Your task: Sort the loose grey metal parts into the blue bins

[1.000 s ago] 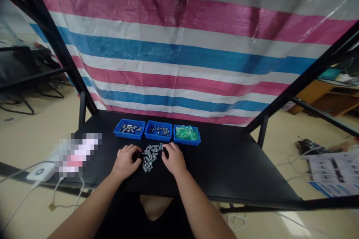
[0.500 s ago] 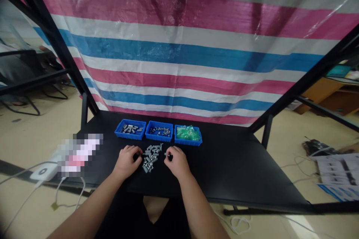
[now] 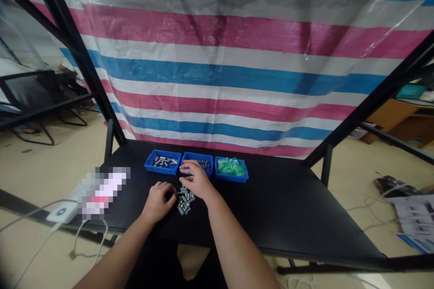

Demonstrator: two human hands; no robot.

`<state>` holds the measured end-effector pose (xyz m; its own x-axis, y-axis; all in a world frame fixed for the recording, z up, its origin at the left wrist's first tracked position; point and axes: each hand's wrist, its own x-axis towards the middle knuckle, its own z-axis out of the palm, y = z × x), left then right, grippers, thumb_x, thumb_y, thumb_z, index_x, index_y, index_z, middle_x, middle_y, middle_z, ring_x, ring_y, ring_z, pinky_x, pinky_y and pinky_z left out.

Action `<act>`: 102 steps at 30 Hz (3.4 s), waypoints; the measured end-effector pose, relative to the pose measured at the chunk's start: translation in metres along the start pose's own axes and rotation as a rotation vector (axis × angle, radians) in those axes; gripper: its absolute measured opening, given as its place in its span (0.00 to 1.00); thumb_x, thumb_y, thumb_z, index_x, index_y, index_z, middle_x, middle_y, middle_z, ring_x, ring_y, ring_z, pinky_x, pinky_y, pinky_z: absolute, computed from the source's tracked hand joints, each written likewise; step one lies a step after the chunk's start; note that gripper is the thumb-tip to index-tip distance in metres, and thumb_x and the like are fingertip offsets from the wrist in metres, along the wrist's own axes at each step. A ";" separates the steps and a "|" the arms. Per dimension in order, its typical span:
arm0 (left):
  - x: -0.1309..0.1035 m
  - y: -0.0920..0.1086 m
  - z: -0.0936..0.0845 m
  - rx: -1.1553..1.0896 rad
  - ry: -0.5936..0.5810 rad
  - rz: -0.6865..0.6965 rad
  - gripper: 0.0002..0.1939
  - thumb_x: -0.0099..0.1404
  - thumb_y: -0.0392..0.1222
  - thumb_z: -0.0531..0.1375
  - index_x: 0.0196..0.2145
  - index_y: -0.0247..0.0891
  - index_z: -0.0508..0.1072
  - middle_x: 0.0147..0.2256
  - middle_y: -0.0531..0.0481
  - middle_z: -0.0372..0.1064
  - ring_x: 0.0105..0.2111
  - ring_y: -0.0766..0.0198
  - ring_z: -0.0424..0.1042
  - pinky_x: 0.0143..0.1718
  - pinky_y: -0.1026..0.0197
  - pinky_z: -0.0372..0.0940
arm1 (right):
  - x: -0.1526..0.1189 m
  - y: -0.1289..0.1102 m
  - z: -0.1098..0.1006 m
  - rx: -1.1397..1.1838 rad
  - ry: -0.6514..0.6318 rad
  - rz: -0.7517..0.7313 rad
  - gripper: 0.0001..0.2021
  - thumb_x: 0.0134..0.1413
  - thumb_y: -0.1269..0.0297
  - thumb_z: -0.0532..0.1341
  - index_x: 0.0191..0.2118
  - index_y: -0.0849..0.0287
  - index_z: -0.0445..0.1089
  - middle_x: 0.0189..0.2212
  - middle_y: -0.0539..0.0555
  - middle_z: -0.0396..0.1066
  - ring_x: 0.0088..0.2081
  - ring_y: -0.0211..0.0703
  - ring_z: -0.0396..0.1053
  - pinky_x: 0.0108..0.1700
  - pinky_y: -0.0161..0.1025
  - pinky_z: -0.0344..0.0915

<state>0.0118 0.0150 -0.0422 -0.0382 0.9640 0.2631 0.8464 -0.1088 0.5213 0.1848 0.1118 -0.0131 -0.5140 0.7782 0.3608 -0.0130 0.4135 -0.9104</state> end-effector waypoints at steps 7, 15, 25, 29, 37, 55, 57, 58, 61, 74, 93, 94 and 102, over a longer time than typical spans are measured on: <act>0.002 -0.002 0.003 0.025 0.010 0.005 0.03 0.61 0.38 0.60 0.33 0.43 0.74 0.33 0.51 0.73 0.39 0.55 0.68 0.41 0.56 0.57 | -0.063 0.032 -0.042 -0.383 0.230 -0.028 0.04 0.59 0.69 0.59 0.35 0.57 0.71 0.33 0.52 0.66 0.28 0.37 0.65 0.30 0.34 0.65; 0.002 -0.006 0.006 0.066 0.027 0.019 0.04 0.60 0.39 0.60 0.34 0.43 0.74 0.32 0.51 0.73 0.38 0.55 0.69 0.40 0.56 0.59 | -0.078 0.019 -0.036 -0.660 0.150 0.032 0.14 0.56 0.69 0.61 0.48 0.50 0.74 0.43 0.53 0.69 0.44 0.45 0.69 0.46 0.41 0.68; 0.002 -0.006 0.005 0.011 -0.001 0.033 0.06 0.61 0.38 0.59 0.36 0.43 0.73 0.34 0.51 0.73 0.39 0.56 0.71 0.41 0.56 0.60 | -0.077 0.022 -0.036 -0.699 0.182 0.030 0.10 0.47 0.78 0.59 0.32 0.55 0.67 0.32 0.50 0.67 0.39 0.45 0.66 0.42 0.39 0.63; 0.003 -0.003 0.003 0.029 -0.029 0.017 0.07 0.60 0.38 0.59 0.37 0.44 0.74 0.34 0.51 0.73 0.39 0.56 0.70 0.41 0.56 0.58 | -0.079 0.017 -0.040 -0.573 0.192 -0.038 0.11 0.43 0.81 0.57 0.31 0.56 0.66 0.33 0.51 0.66 0.38 0.43 0.66 0.42 0.38 0.64; 0.001 0.001 -0.002 0.002 -0.056 0.018 0.08 0.59 0.36 0.59 0.37 0.43 0.74 0.36 0.51 0.72 0.40 0.55 0.68 0.42 0.55 0.56 | -0.009 -0.010 -0.012 -0.432 -0.122 -0.130 0.12 0.49 0.79 0.57 0.35 0.57 0.74 0.38 0.51 0.69 0.34 0.36 0.70 0.39 0.34 0.69; 0.004 -0.012 0.003 -0.153 -0.020 0.035 0.06 0.62 0.37 0.57 0.36 0.42 0.73 0.35 0.51 0.72 0.38 0.58 0.72 0.42 0.56 0.62 | -0.060 0.031 -0.025 -0.723 0.244 0.056 0.09 0.52 0.74 0.61 0.38 0.54 0.73 0.38 0.54 0.71 0.43 0.48 0.68 0.48 0.44 0.67; 0.004 -0.013 0.003 -0.226 -0.015 0.062 0.06 0.63 0.37 0.56 0.36 0.41 0.73 0.35 0.50 0.71 0.37 0.60 0.72 0.41 0.57 0.64 | -0.059 0.031 -0.024 -0.715 0.239 0.060 0.07 0.51 0.75 0.61 0.33 0.55 0.70 0.35 0.52 0.70 0.40 0.47 0.68 0.45 0.42 0.66; 0.003 -0.013 0.003 -0.264 -0.012 0.073 0.06 0.63 0.37 0.56 0.37 0.41 0.73 0.35 0.50 0.70 0.36 0.60 0.71 0.40 0.58 0.64 | -0.059 0.031 -0.024 -0.705 0.234 0.060 0.07 0.50 0.76 0.60 0.32 0.55 0.69 0.33 0.52 0.69 0.39 0.45 0.67 0.44 0.40 0.66; 0.003 -0.014 0.004 -0.342 0.027 0.077 0.06 0.63 0.36 0.56 0.37 0.40 0.72 0.34 0.50 0.69 0.34 0.62 0.70 0.39 0.60 0.66 | -0.062 0.033 -0.027 -0.666 0.227 0.065 0.09 0.47 0.79 0.58 0.30 0.55 0.67 0.31 0.50 0.68 0.36 0.43 0.67 0.40 0.37 0.64; 0.004 -0.021 0.010 -0.359 0.092 0.049 0.06 0.59 0.33 0.56 0.34 0.40 0.71 0.33 0.51 0.66 0.33 0.62 0.69 0.37 0.60 0.65 | -0.041 0.017 -0.019 -0.341 0.457 -0.150 0.13 0.58 0.70 0.58 0.48 0.56 0.73 0.51 0.59 0.69 0.42 0.43 0.74 0.44 0.41 0.73; 0.057 0.035 -0.023 -0.212 0.087 0.211 0.14 0.65 0.35 0.54 0.46 0.40 0.74 0.46 0.45 0.73 0.50 0.55 0.72 0.55 0.52 0.67 | -0.060 0.028 -0.024 -0.547 0.188 0.052 0.09 0.48 0.76 0.58 0.32 0.55 0.70 0.32 0.49 0.69 0.31 0.38 0.66 0.34 0.33 0.62; 0.063 0.038 -0.025 -0.196 0.090 0.210 0.20 0.65 0.34 0.54 0.53 0.41 0.71 0.52 0.44 0.71 0.56 0.53 0.69 0.59 0.50 0.64 | -0.061 0.027 -0.024 -0.541 0.190 0.051 0.09 0.48 0.76 0.58 0.33 0.55 0.70 0.32 0.49 0.69 0.31 0.38 0.67 0.35 0.33 0.62; 0.020 0.016 -0.007 -0.129 0.071 0.161 0.17 0.65 0.35 0.55 0.51 0.42 0.70 0.51 0.44 0.70 0.54 0.53 0.69 0.58 0.49 0.65 | -0.060 0.033 -0.025 -0.518 0.155 0.052 0.06 0.49 0.73 0.63 0.34 0.55 0.72 0.34 0.49 0.68 0.30 0.37 0.65 0.34 0.33 0.62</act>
<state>0.0214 0.0311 -0.0230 0.0504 0.9127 0.4056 0.7697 -0.2943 0.5665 0.2365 0.0903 -0.0601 -0.3699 0.8483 0.3790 0.4534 0.5208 -0.7233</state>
